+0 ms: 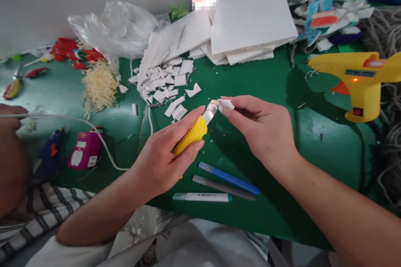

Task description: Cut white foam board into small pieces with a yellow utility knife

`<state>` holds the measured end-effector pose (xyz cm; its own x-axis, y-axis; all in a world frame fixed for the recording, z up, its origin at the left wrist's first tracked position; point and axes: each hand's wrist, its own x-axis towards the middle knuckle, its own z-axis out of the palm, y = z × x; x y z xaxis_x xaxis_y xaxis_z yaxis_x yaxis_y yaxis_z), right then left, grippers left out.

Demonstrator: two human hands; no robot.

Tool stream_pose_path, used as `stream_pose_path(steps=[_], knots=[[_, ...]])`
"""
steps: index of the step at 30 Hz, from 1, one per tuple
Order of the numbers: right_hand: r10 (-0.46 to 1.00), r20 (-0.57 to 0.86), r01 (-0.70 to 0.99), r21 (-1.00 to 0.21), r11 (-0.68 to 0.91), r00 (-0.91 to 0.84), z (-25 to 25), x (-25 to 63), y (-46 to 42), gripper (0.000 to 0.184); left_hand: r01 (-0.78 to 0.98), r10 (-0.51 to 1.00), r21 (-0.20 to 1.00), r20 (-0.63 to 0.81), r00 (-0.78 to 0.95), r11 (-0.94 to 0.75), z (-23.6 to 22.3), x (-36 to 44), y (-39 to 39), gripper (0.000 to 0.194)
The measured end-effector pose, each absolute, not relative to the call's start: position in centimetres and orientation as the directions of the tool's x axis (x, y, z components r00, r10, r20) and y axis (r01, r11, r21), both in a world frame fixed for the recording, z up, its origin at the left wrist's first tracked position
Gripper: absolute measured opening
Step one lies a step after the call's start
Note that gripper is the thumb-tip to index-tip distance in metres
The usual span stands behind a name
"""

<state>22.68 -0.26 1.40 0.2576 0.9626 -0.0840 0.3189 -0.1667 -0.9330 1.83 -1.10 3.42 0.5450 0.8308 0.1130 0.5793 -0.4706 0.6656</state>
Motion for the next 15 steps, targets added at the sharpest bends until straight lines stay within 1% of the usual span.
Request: stream_pose_path(steps=[3,5,6,8,12,15], knots=[[0.964,-0.033,0.328,-0.937,-0.122,0.265,1.21,22.65,-0.38,0.01,0.517,0.83,0.722,0.142,0.539,-0.459,3.12,1.75,-1.02,0.048],[0.964,-0.024,0.308,-0.945,-0.109,0.267,1.06,22.68,-0.38,0.011,0.515,0.826,0.713,0.161,0.54,-0.476,2.96,1.67,-0.96,0.048],[0.964,-0.028,0.298,-0.948,-0.11,0.265,1.01,22.69,-0.35,0.012,0.532,0.822,0.689,0.165,0.545,-0.491,2.89,1.66,-0.94,0.049],[0.966,-0.04,0.29,-0.95,-0.116,0.254,0.97,22.72,-0.27,0.012,0.597,0.814,0.603,0.161,0.558,-0.529,2.79,1.74,-0.95,0.048],[0.97,-0.052,0.299,-0.946,-0.124,0.238,0.92,22.71,-0.1,0.011,0.723,0.801,0.361,0.144,0.581,-0.589,2.73,2.16,-1.25,0.046],[0.965,-0.042,0.319,-0.939,-0.127,0.261,0.81,22.73,-0.01,0.011,0.748,0.79,0.257,0.153,0.593,-0.612,2.87,2.28,-1.57,0.045]])
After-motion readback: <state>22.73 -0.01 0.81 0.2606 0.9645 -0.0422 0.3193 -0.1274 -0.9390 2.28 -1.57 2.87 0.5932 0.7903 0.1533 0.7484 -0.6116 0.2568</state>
